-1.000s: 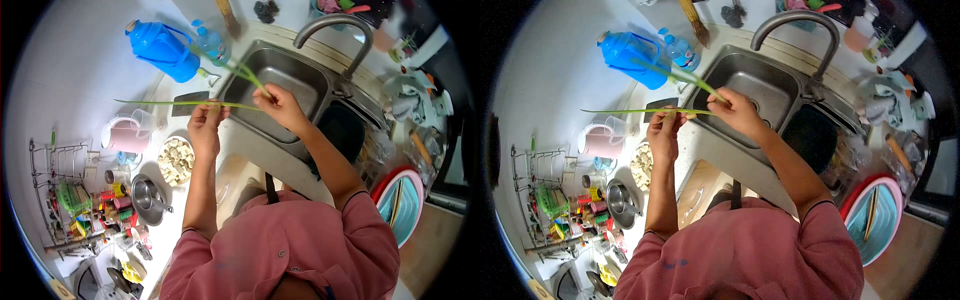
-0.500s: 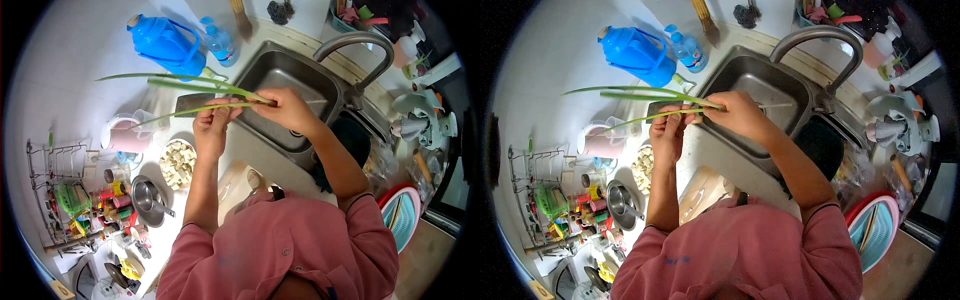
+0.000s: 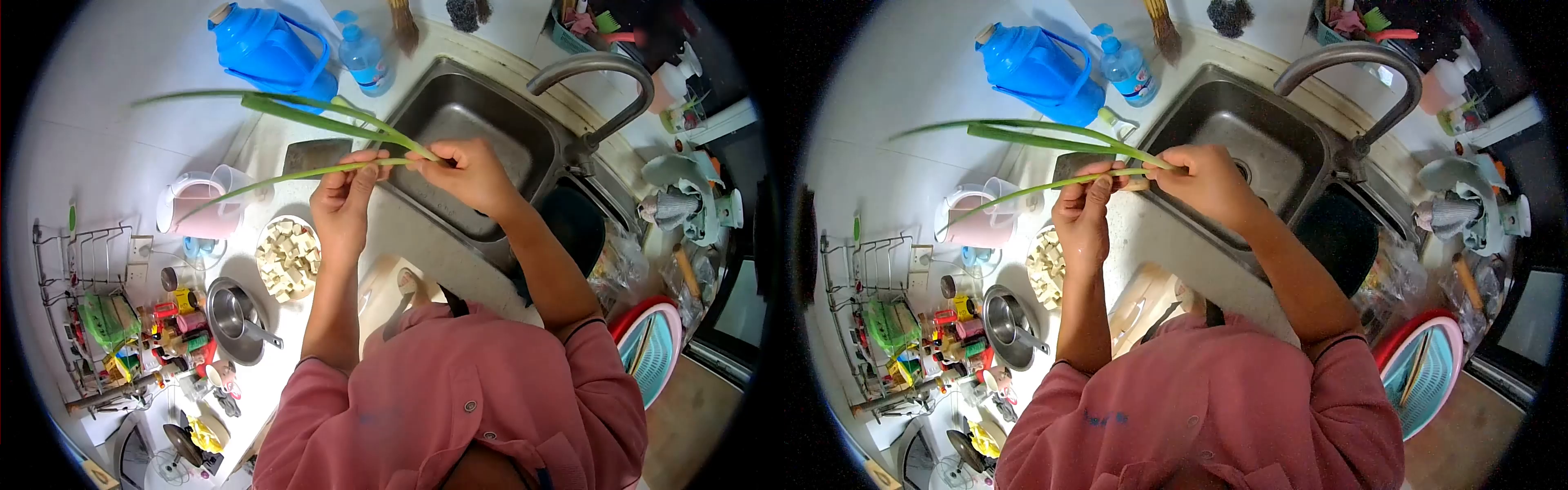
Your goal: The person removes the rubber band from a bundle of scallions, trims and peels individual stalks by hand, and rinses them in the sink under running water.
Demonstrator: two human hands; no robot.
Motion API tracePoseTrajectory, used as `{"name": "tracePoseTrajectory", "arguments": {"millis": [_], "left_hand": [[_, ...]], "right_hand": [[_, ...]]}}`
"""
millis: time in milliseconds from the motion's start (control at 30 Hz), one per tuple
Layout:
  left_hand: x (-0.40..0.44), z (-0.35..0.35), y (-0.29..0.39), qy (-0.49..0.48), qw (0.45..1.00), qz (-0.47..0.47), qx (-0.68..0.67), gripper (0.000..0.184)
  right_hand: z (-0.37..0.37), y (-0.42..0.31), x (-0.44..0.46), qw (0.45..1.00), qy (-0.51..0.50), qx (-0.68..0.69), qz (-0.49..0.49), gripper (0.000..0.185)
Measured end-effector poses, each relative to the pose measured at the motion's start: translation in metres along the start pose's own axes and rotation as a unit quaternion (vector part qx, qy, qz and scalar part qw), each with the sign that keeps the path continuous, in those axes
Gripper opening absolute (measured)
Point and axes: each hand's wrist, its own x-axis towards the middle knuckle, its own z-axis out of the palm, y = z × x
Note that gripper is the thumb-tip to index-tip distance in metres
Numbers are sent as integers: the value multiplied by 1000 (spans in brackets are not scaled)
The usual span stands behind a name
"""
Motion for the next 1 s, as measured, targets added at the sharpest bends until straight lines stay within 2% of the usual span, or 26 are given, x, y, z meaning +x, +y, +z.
{"name": "tracePoseTrajectory", "arguments": {"millis": [200, 333, 433, 467, 633, 700, 800, 900, 1000], "left_hand": [[-12, 3, 4, 13, 998, 10, 63, 18], [-16, 5, 7, 72, 996, 42, 34, 18], [-16, 5, 10, 61, 997, 30, -25, 19], [-17, 4, 9, 57, 998, 37, 2, 19], [-15, -9, 11, 124, 990, 49, -38, 19], [-14, -17, 12, 114, 990, 39, -72, 20], [-12, -24, 11, 114, 990, 41, -79, 20], [-11, -23, 11, 103, 990, 37, -86, 20], [-9, -19, 10, 71, 994, 21, -79, 21]], "right_hand": [[6, -5, -5, 998, 49, -30, -5, 17], [2, 14, -5, 993, 111, -24, -3, 18], [-3, 23, -5, 992, 129, -12, 8, 17], [-4, 27, -3, 989, 147, -20, -4, 16], [-32, 68, -2, 955, 273, -116, -5, 14], [-45, 90, -4, 939, 299, -169, 14, 13], [-56, 103, -5, 923, 311, -227, 2, 14], [-54, 106, 0, 920, 343, -177, -65, 16], [-38, 70, 2, 980, 184, -44, -63, 23]]}}
